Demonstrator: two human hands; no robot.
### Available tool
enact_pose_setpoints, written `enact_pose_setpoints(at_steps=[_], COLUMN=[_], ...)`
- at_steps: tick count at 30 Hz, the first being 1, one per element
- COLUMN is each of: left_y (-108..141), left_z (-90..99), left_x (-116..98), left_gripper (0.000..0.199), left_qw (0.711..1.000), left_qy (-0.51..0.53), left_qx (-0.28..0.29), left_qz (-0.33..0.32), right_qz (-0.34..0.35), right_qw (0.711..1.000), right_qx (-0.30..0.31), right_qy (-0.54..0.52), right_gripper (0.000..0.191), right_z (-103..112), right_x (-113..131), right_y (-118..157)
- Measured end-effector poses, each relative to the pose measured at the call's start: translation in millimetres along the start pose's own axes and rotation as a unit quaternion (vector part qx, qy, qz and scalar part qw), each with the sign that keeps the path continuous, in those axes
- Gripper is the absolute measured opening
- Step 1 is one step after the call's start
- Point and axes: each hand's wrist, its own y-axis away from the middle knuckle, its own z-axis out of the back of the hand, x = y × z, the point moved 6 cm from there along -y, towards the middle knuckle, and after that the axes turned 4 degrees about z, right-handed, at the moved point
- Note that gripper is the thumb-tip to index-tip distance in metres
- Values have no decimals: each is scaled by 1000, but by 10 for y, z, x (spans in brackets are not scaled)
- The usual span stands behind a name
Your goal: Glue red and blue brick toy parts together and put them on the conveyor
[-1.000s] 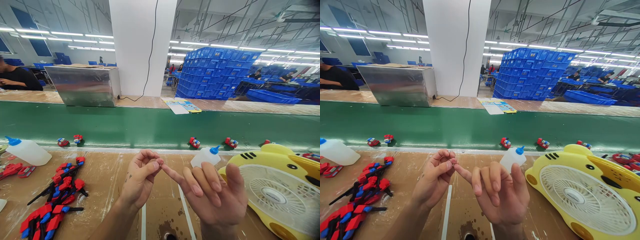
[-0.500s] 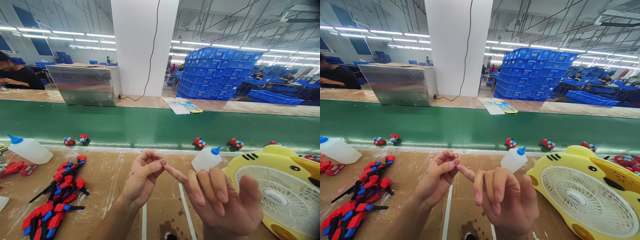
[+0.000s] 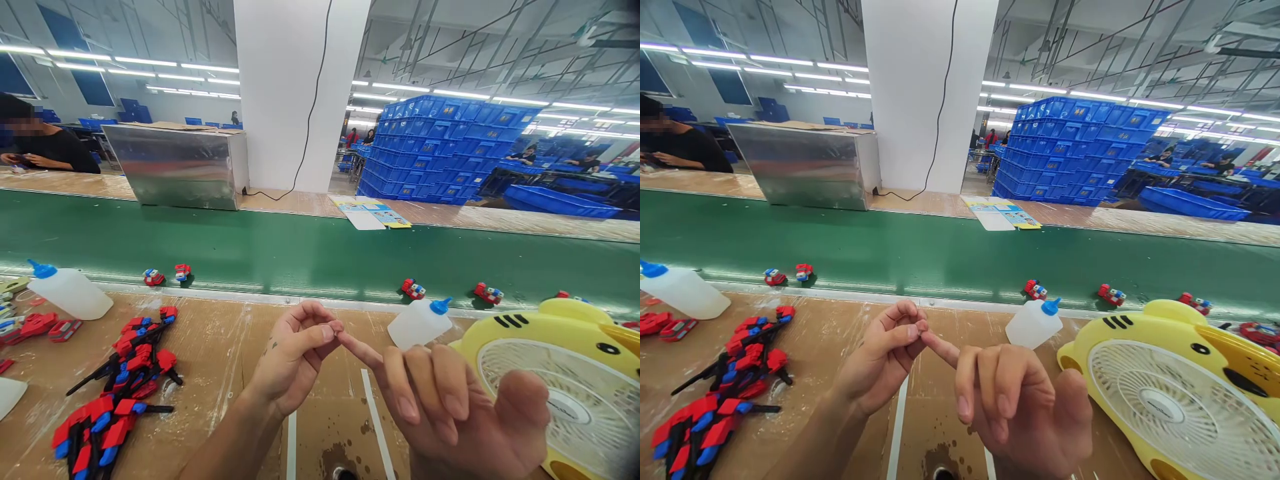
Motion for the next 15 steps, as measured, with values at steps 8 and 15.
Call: enact_pose_setpoints(at_steps=[8,15], left_y=[-18,-100], left_z=[-32,56], left_x=[173,47], left_gripper=[23,23], left_qw=[999,1000], left_qy=[-9,20], left_qx=[-2,-19], left_qz=[40,-14], right_qz=[26,6], right_qw=[998,996], right_qx=[-36,-74], right_qy=[-52,-58], right_gripper=[57,56], right_z=[57,102], right_x=[26,33], right_y=[1,-55])
